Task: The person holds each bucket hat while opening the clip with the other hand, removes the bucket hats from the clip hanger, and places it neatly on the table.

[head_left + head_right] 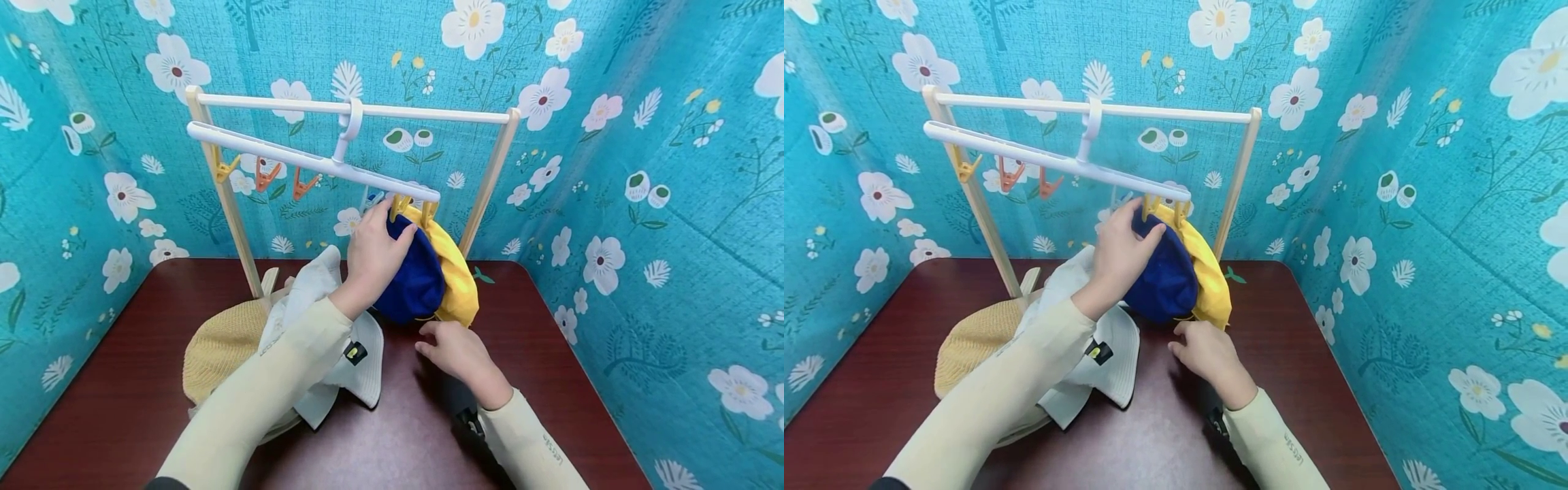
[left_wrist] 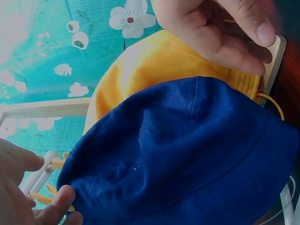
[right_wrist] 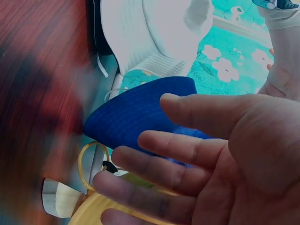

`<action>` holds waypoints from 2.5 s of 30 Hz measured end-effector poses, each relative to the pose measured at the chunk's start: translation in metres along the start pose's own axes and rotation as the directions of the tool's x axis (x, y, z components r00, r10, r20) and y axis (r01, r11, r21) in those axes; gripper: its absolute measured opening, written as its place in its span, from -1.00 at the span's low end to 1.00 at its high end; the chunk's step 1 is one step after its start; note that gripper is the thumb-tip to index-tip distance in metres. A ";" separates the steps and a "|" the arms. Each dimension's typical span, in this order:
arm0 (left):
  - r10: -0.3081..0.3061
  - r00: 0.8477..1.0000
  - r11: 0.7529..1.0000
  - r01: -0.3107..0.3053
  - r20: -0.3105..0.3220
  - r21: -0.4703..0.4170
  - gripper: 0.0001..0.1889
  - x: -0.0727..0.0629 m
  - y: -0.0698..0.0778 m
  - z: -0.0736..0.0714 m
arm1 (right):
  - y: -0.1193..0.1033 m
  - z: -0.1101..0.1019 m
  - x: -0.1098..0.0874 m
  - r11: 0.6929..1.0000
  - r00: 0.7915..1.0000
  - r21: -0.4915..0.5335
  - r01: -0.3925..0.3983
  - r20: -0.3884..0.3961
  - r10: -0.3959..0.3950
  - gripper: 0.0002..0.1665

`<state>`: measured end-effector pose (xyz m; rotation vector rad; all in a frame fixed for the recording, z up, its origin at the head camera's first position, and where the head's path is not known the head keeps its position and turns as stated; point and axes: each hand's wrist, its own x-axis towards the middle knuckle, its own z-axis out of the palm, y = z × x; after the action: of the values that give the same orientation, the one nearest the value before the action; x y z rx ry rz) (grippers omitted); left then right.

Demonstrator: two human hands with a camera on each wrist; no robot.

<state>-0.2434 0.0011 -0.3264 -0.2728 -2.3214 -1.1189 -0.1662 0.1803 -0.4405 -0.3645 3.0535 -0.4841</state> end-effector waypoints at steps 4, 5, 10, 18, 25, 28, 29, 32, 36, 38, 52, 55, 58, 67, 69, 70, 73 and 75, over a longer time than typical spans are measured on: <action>-0.012 1.000 1.000 0.012 -0.024 -0.011 -0.36 0.002 -0.002 0.005 | 0.004 -0.001 0.002 0.998 0.998 0.022 -0.060 0.005 0.060 -0.67; -0.015 0.999 1.000 0.014 -0.031 -0.016 -0.37 0.003 -0.003 0.006 | 0.005 -0.001 0.002 0.997 0.998 0.026 -0.069 0.003 0.069 -0.66; -0.017 0.998 0.999 0.015 -0.068 -0.037 -0.42 0.008 -0.005 0.012 | 0.008 -0.002 0.003 0.995 0.996 0.053 -0.086 0.001 0.086 -0.66; -0.036 0.990 0.998 0.029 -0.133 -0.053 -0.50 0.017 -0.006 0.021 | 0.009 -0.002 0.004 0.994 0.995 0.059 -0.095 0.015 0.095 -0.67; -0.067 0.984 0.998 0.063 -0.165 -0.029 -0.48 0.023 -0.008 0.028 | 0.010 -0.001 0.004 0.993 0.994 0.045 -0.111 0.029 0.110 -0.65; -0.070 0.981 0.997 0.066 -0.181 -0.029 -0.48 0.025 -0.008 0.030 | 0.011 0.000 0.004 0.992 0.992 0.040 -0.120 0.034 0.119 -0.64; -0.071 0.980 0.997 0.066 -0.186 -0.030 -0.48 0.025 -0.007 0.031 | 0.011 0.000 0.004 0.992 0.992 0.040 -0.123 0.037 0.121 -0.64; -0.083 0.977 0.996 0.076 -0.196 -0.040 -0.48 0.027 -0.005 0.033 | 0.010 0.000 0.004 0.991 0.990 0.035 -0.133 0.049 0.131 -0.62; -0.100 0.974 0.995 0.094 -0.201 -0.042 -0.47 0.029 -0.003 0.035 | 0.011 0.000 0.005 0.988 0.988 0.033 -0.148 0.057 0.146 -0.61; -0.104 0.973 0.994 0.097 -0.205 -0.041 -0.47 0.029 -0.003 0.037 | 0.012 0.000 0.005 0.987 0.987 0.034 -0.155 0.055 0.153 -0.62; -0.051 0.961 0.998 0.062 -0.271 0.032 -0.58 0.030 -0.003 0.042 | 0.016 0.008 0.010 0.984 0.987 0.075 -0.163 0.029 0.161 -0.51; -0.014 0.960 0.998 0.032 -0.279 0.057 -0.60 0.028 -0.004 0.041 | 0.017 0.012 0.013 0.979 0.987 0.127 -0.158 0.001 0.159 -0.43; 0.005 0.960 0.998 0.014 -0.280 0.063 -0.60 0.027 -0.004 0.040 | 0.020 0.017 0.016 0.971 0.988 0.192 -0.146 -0.026 0.154 -0.35; -0.044 0.972 0.999 0.049 -0.232 0.018 -0.61 0.028 -0.005 0.034 | 0.027 0.029 0.023 0.934 0.987 0.339 -0.116 -0.064 0.146 -0.18; -0.054 0.975 0.998 0.056 -0.216 0.006 -0.61 0.028 -0.004 0.030 | 0.028 0.031 0.025 0.936 0.986 0.332 -0.112 -0.080 0.146 -0.16; -0.054 0.976 0.999 0.055 -0.209 -0.001 -0.62 0.027 -0.004 0.028 | 0.028 0.032 0.026 0.939 0.986 0.327 -0.109 -0.088 0.145 -0.15; -0.054 0.982 0.999 0.053 -0.182 -0.012 -0.64 0.026 -0.002 0.022 | 0.028 0.038 0.027 0.950 0.985 0.298 -0.098 -0.108 0.135 -0.12; -0.051 0.984 0.999 0.048 -0.171 -0.020 -0.64 0.025 -0.001 0.019 | 0.027 0.042 0.028 0.956 0.985 0.280 -0.081 -0.123 0.120 -0.10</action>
<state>-0.2724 0.0139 -0.3232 -0.1204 -2.1790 -1.1390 -0.1969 0.1864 -0.4883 -0.1693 3.0526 -0.9502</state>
